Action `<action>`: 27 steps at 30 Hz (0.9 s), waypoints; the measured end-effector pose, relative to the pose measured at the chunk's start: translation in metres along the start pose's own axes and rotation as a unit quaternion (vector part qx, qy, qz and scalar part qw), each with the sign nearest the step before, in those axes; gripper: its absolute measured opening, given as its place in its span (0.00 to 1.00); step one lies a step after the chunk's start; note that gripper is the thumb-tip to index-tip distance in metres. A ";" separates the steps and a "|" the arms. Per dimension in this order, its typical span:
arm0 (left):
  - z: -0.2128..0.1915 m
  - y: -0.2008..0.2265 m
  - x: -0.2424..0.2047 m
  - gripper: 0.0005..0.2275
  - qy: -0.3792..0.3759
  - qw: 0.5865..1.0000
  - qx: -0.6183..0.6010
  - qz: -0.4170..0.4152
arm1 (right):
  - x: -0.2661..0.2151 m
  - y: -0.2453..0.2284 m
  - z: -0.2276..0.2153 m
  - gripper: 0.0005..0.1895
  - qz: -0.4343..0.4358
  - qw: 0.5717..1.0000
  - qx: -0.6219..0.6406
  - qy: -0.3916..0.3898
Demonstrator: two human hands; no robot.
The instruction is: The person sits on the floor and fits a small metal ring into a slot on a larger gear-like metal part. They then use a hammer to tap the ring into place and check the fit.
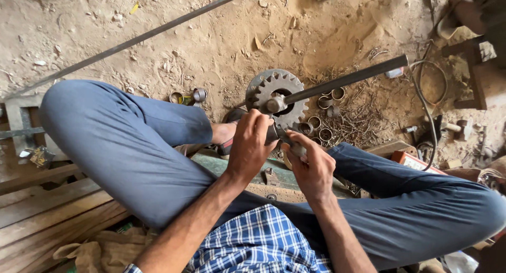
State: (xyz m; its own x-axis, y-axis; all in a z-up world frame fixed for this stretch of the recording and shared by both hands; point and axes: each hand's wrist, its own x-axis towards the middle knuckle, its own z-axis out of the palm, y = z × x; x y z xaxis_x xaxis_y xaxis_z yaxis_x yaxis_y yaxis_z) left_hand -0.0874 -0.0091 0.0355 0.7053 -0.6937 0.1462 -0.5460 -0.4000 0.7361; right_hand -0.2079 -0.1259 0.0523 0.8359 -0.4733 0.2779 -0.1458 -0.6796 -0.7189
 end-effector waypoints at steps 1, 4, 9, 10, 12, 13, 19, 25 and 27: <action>0.001 0.002 0.002 0.23 -0.010 1.000 0.008 0.001 | -0.003 0.001 -0.003 0.19 -0.025 0.999 -0.002 0.024; 0.001 0.004 0.004 0.22 0.016 1.000 0.012 0.009 | -0.008 0.004 -0.005 0.19 -0.068 0.996 -0.006 0.065; -0.003 0.006 0.002 0.22 0.004 1.000 -0.004 0.008 | -0.002 0.010 -0.002 0.19 0.004 1.000 -0.010 0.014; -0.001 0.007 0.003 0.22 0.004 1.000 -0.007 0.003 | 0.000 0.011 -0.004 0.18 -0.015 0.999 -0.009 0.049; 0.001 0.005 0.006 0.22 0.012 1.000 -0.001 -0.002 | -0.002 0.007 -0.006 0.17 -0.048 0.992 0.003 0.114; 0.000 0.003 0.004 0.22 0.013 1.000 0.003 -0.005 | -0.003 0.006 -0.004 0.17 -0.042 0.994 -0.001 0.100; 0.004 -0.005 0.004 0.25 0.029 0.999 -0.035 -0.004 | -0.001 0.013 -0.003 0.15 0.035 0.997 0.019 0.059; 0.004 -0.014 0.003 0.25 0.027 0.997 -0.062 -0.031 | 0.001 0.007 0.000 0.16 -0.025 0.992 0.046 0.113; 0.003 -0.014 0.003 0.24 0.017 0.998 -0.058 -0.017 | 0.007 0.006 0.006 0.17 0.029 0.999 0.028 0.016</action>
State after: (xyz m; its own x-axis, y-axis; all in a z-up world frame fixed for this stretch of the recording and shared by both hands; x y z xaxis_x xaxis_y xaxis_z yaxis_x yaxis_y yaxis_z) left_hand -0.0790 -0.0071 0.0237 0.7389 -0.6589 0.1412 -0.4670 -0.3497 0.8122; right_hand -0.1998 -0.1300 0.0466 0.8090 -0.5297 0.2548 -0.1625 -0.6181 -0.7691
